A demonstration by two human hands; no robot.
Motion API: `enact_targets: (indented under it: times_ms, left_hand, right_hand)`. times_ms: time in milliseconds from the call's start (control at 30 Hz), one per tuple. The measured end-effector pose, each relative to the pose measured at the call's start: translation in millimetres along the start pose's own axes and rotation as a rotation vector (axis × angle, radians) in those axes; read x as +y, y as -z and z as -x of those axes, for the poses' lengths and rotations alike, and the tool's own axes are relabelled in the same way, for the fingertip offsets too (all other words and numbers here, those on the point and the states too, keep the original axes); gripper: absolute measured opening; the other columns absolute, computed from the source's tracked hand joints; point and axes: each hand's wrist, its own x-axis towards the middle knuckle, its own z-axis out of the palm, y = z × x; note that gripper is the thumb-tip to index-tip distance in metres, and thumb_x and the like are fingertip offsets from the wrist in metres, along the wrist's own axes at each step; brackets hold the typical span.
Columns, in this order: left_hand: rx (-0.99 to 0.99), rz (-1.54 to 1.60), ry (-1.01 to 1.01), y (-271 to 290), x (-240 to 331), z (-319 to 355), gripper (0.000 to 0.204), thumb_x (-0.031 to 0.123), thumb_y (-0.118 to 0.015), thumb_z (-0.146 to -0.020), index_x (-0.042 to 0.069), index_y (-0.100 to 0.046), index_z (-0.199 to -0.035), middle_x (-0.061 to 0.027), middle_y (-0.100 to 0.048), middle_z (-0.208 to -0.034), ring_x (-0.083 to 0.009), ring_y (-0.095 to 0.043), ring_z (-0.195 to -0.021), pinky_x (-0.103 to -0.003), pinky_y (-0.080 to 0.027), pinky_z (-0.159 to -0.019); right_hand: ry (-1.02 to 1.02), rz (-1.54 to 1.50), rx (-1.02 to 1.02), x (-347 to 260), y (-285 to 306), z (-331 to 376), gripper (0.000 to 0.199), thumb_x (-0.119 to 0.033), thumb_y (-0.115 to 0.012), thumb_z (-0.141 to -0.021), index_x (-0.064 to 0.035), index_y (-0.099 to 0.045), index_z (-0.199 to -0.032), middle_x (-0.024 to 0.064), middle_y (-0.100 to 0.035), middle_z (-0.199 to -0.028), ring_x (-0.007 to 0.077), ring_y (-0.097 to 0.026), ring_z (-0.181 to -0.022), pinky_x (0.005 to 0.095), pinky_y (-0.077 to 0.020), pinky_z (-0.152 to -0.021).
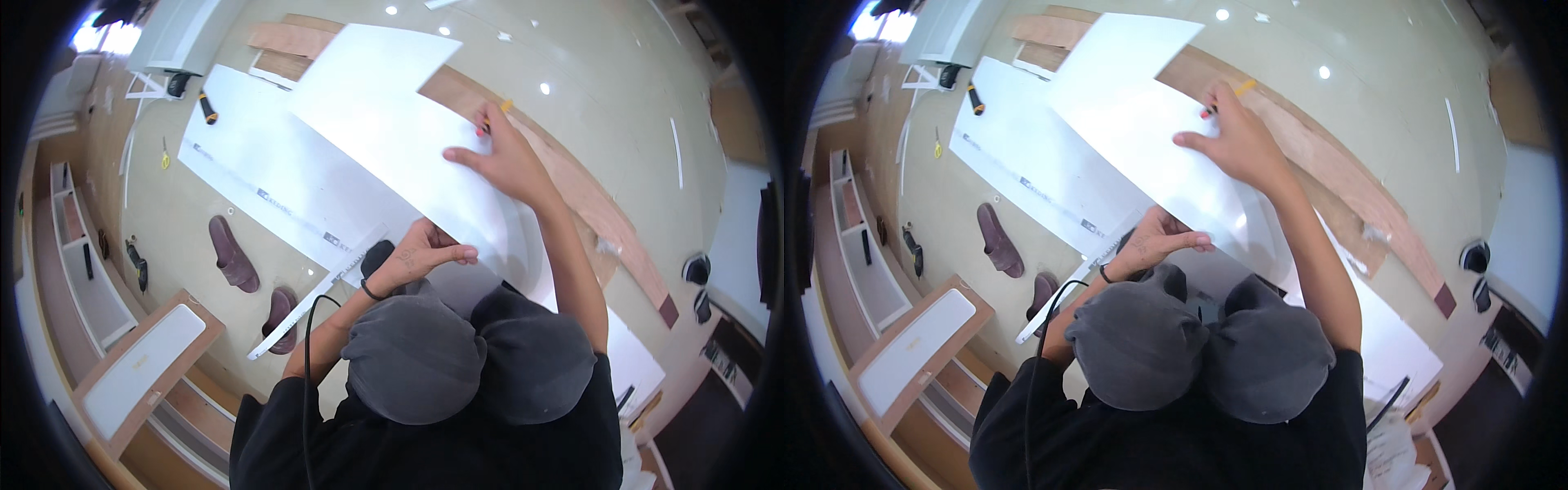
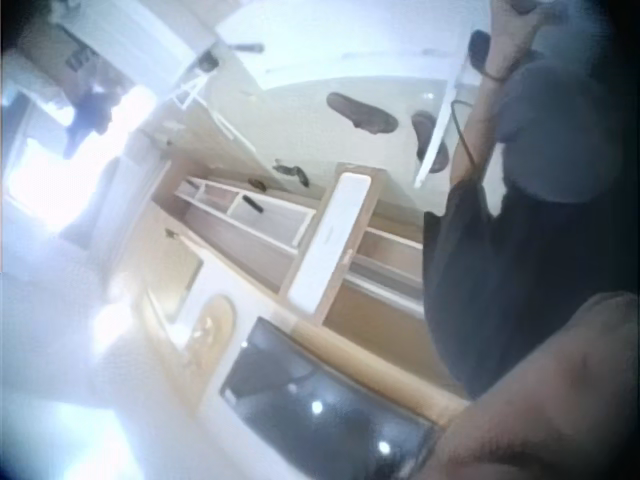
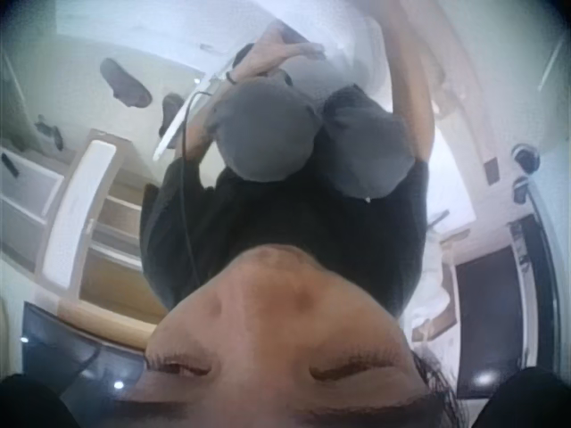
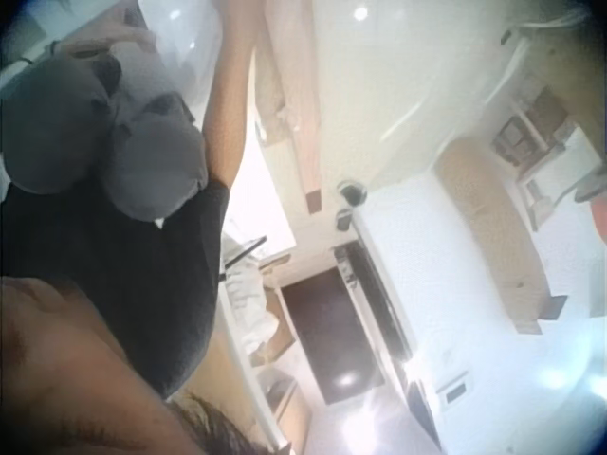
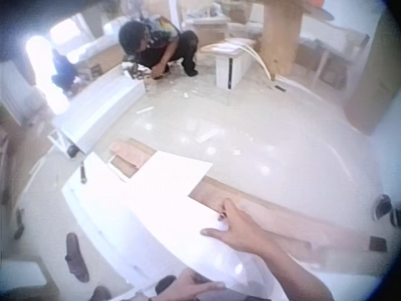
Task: The person cuts white plastic strips with scissors, marks them with a pencil, and aligns them on a large white panel. They then place a wooden strip along the panel and mark positions with a pencil, preparing components for furniture assembly.
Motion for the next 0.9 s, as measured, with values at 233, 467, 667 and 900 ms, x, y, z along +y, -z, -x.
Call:
enact_targets:
  times_ms: [233,467,667,900]
  left_hand:
    - [0.342,0.992,-0.378,90.1,-2.9,-10.4,0.079,0.06,-0.045,-0.098,0.001,-0.034,-0.148,-0.0175,-0.041,-0.151,-0.0347,-0.038,-0.138,-0.05,-0.023,-0.118]
    - [0.731,0.631,-0.398,124.4,-38.6,-3.0,0.047,0.025,-0.049,-0.104,-0.004,-0.04,-0.14,-0.0181,-0.053,-0.138,-0.0309,-0.053,-0.126,-0.047,-0.041,-0.111]
    - [0.951,-0.439,0.069,134.5,-74.9,39.2,0.048,0.04,-0.069,-0.09,0.004,-0.054,-0.117,-0.0121,-0.062,-0.111,-0.0252,-0.061,-0.104,-0.042,-0.051,-0.085]
    - [0.886,-1.423,0.244,113.5,-145.7,154.6,0.042,0.029,-0.07,-0.084,0.01,-0.054,-0.118,-0.0122,-0.061,-0.096,-0.0329,-0.062,-0.091,-0.045,-0.05,-0.075]
  right_hand:
    - [0.032,0.045,-0.119,20.6,-32.6,26.9,0.034,-0.029,-0.066,-0.091,-0.0038,-0.046,-0.104,0.024,-0.062,-0.092,0.0417,-0.063,-0.086,0.0479,-0.0484,-0.074]
    - [0.073,0.633,0.185,38.5,-6.8,53.4,0.029,-0.021,-0.064,-0.089,-0.0091,-0.062,-0.115,0.0204,-0.063,-0.104,0.0344,-0.062,-0.095,0.0475,-0.049,-0.078]
    - [0.402,0.567,0.201,6.0,-12.8,34.0,0.02,-0.015,-0.064,-0.087,-0.004,-0.058,-0.103,0.0218,-0.059,-0.09,0.0389,-0.059,-0.086,0.0492,-0.0449,-0.072]
    - [0.396,0.409,-0.434,-51.1,-68.1,8.9,0.028,-0.012,-0.048,-0.098,-0.0018,-0.049,-0.124,0.0281,-0.065,-0.09,0.0443,-0.062,-0.079,0.0494,-0.0479,-0.07]
